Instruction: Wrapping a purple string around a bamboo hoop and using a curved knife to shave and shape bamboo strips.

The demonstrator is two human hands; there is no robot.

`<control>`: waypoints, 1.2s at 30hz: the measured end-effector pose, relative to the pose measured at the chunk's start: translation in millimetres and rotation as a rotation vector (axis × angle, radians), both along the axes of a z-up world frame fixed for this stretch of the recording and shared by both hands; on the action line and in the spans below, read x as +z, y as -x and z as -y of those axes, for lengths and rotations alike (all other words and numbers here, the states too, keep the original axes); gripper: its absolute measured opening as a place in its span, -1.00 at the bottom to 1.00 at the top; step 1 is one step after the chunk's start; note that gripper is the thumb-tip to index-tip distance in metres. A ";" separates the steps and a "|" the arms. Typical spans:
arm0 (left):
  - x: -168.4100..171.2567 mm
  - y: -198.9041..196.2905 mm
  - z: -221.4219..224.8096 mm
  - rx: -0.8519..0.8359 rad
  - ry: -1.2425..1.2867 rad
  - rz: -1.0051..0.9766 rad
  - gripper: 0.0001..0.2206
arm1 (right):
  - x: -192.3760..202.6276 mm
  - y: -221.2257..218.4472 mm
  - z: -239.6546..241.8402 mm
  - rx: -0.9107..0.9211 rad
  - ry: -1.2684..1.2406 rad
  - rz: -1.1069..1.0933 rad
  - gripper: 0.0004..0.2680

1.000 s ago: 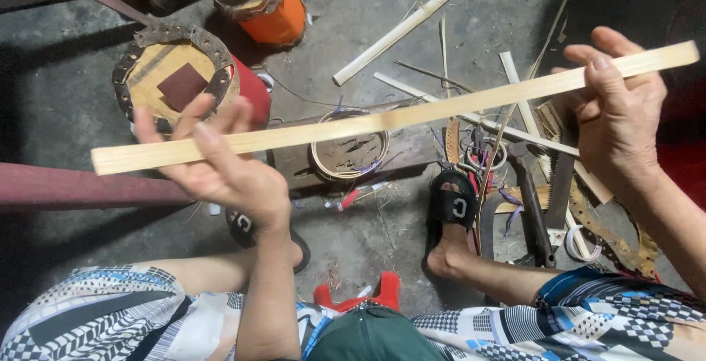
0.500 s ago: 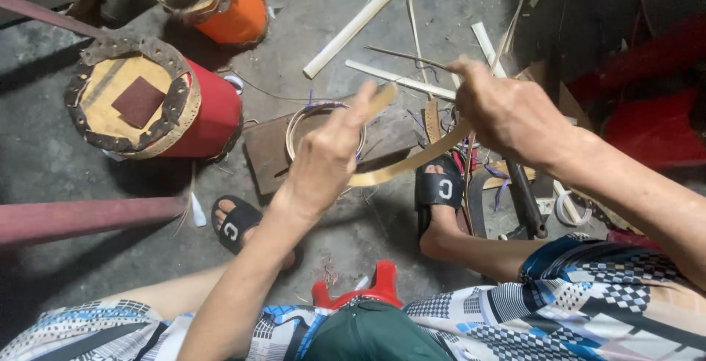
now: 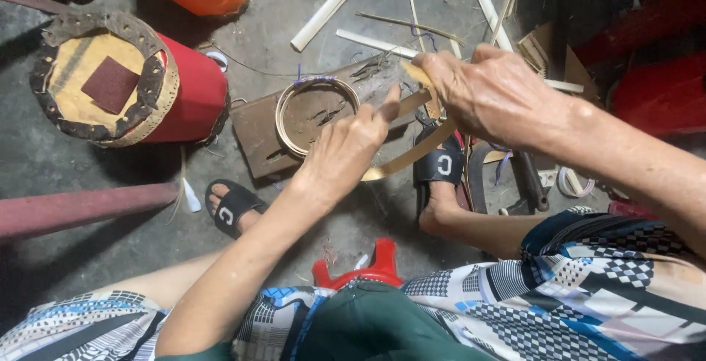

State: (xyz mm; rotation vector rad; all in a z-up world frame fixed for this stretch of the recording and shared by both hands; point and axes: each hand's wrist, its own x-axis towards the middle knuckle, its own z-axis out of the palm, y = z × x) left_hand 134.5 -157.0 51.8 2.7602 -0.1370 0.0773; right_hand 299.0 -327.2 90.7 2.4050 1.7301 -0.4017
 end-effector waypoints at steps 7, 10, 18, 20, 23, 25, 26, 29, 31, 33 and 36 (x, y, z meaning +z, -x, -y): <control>-6.5 -21.1 -5.1 -0.009 0.170 -0.163 -0.32 | 1.4 -16.7 8.5 0.177 -0.250 0.097 -0.86; -12.7 -27.3 -29.1 -0.022 0.405 -0.029 -0.25 | 7.6 -32.0 12.9 0.045 -0.253 -0.082 -0.60; 26.7 -27.0 -47.7 -0.015 0.576 0.138 -0.55 | 4.5 -43.9 20.9 -0.130 -0.211 -0.361 -0.76; 29.0 -28.2 -48.7 -0.006 0.547 0.159 -0.58 | 6.2 -43.3 21.6 -0.155 -0.212 -0.364 -0.81; 2.1 -36.8 -59.2 0.012 0.565 0.230 -0.62 | 0.2 -60.1 30.1 -0.082 -0.327 -0.405 -0.88; 5.7 -21.7 -76.9 0.190 0.735 0.256 -0.61 | -8.4 -70.2 54.4 -0.385 -0.448 -0.564 -0.86; 6.3 -16.0 -84.7 0.384 0.903 0.267 -0.57 | -12.4 -75.5 68.8 -0.686 -0.559 -0.735 -0.84; -18.3 4.3 -146.8 0.608 1.387 0.676 -0.75 | -37.2 -113.1 124.9 -1.055 -0.869 -1.006 -0.92; -17.5 -1.3 -136.0 0.659 1.466 0.641 -0.76 | -30.5 -86.6 122.4 -1.172 -0.935 -1.130 -0.90; -22.8 -2.0 -127.0 0.716 1.539 0.611 -0.74 | -50.7 -72.9 120.6 -1.281 -0.998 -1.263 -0.85; -48.7 -0.1 -106.1 0.616 1.504 0.341 -0.40 | -129.2 -71.7 139.8 -1.376 -1.300 -1.464 -0.88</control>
